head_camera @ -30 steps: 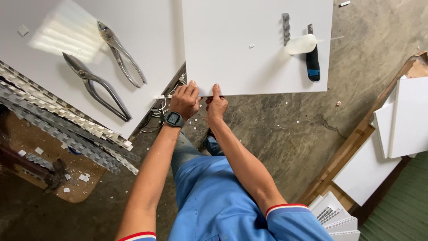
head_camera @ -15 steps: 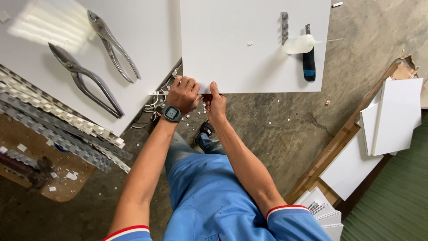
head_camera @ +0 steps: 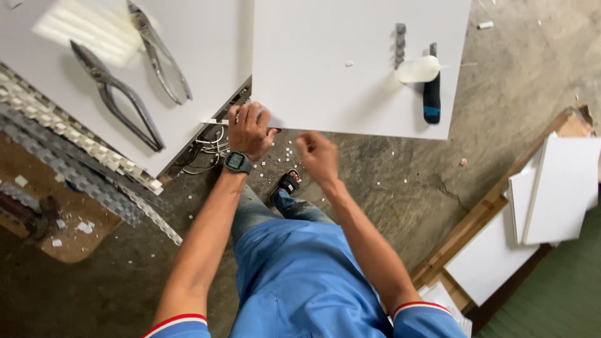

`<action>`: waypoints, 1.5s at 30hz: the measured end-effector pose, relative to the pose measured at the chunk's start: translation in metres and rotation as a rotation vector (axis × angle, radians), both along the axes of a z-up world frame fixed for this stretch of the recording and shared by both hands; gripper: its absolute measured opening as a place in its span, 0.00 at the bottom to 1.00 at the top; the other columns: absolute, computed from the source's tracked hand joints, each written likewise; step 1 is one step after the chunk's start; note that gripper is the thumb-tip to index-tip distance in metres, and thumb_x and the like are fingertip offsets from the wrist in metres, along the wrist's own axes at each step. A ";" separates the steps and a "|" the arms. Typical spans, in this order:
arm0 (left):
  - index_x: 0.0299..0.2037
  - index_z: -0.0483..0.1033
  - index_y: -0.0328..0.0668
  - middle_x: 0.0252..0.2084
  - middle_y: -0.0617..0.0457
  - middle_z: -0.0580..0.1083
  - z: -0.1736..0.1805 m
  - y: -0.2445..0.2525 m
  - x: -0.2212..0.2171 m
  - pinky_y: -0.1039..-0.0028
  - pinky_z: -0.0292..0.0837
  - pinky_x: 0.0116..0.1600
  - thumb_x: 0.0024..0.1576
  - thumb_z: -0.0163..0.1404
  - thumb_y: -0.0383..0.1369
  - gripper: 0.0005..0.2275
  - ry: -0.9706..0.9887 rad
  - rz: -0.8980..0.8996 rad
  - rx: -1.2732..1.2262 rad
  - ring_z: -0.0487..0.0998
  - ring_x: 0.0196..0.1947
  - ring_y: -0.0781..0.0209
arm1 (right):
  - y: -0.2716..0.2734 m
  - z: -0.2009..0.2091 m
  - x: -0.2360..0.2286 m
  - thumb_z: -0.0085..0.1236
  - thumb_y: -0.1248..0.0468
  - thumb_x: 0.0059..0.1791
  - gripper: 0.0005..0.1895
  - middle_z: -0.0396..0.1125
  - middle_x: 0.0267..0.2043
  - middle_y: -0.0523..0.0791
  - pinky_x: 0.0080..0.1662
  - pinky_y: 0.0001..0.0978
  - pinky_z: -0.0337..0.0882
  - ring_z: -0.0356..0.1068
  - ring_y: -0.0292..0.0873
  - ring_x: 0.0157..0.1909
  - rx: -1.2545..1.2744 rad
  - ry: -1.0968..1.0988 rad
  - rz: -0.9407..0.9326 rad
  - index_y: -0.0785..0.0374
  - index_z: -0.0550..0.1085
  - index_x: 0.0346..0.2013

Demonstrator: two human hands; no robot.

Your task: Cut metal tracks and plastic panels to size and assemble them using glue and various hand tools.

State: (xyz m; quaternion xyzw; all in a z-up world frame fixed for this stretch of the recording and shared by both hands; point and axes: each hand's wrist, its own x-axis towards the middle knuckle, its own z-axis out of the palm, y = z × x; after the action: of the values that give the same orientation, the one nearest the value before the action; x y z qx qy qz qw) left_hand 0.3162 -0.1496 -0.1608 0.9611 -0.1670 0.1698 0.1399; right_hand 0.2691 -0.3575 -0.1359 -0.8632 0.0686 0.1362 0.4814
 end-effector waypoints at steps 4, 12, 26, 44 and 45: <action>0.43 0.74 0.42 0.48 0.44 0.71 0.000 -0.024 -0.025 0.58 0.61 0.54 0.37 0.70 0.46 0.27 -0.018 0.286 -0.136 0.70 0.50 0.50 | -0.026 -0.015 0.053 0.58 0.58 0.55 0.11 0.76 0.33 0.46 0.32 0.27 0.74 0.75 0.36 0.31 -0.269 -0.068 0.079 0.62 0.77 0.34; 0.38 0.82 0.40 0.35 0.46 0.81 -0.057 -0.082 -0.049 0.63 0.76 0.40 0.50 0.65 0.33 0.10 0.437 0.877 -0.755 0.82 0.33 0.55 | -0.042 -0.012 0.076 0.63 0.62 0.50 0.07 0.74 0.29 0.44 0.33 0.30 0.73 0.71 0.37 0.30 -0.248 0.024 0.114 0.63 0.76 0.33; 0.35 0.79 0.34 0.31 0.44 0.80 -0.002 -0.070 -0.032 0.70 0.83 0.33 0.63 0.52 0.37 0.12 0.658 0.842 -1.817 0.83 0.28 0.58 | -0.054 0.017 0.076 0.62 0.67 0.49 0.02 0.73 0.31 0.43 0.35 0.30 0.72 0.69 0.35 0.31 -0.104 -0.006 0.213 0.63 0.78 0.35; 0.29 0.76 0.35 0.23 0.52 0.75 -0.036 -0.109 -0.017 0.74 0.68 0.27 0.65 0.49 0.34 0.13 0.295 1.118 -1.761 0.73 0.18 0.63 | -0.034 -0.031 0.108 0.50 0.39 0.51 0.28 0.70 0.24 0.48 0.38 0.46 0.67 0.68 0.45 0.24 -0.575 -0.336 0.961 0.63 0.72 0.32; 0.29 0.75 0.35 0.23 0.52 0.74 -0.037 -0.109 -0.017 0.74 0.70 0.28 0.64 0.50 0.34 0.13 0.264 1.147 -1.759 0.73 0.19 0.63 | -0.029 -0.027 0.111 0.46 0.37 0.54 0.30 0.69 0.20 0.45 0.41 0.46 0.66 0.66 0.41 0.20 -0.610 -0.280 1.020 0.61 0.72 0.27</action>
State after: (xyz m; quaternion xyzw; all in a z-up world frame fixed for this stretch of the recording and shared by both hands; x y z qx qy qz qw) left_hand 0.2994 -0.2584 -0.1975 0.4673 0.5104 0.1658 0.7026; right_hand 0.3799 -0.3862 -0.1634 -0.8958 -0.3815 0.2092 0.0909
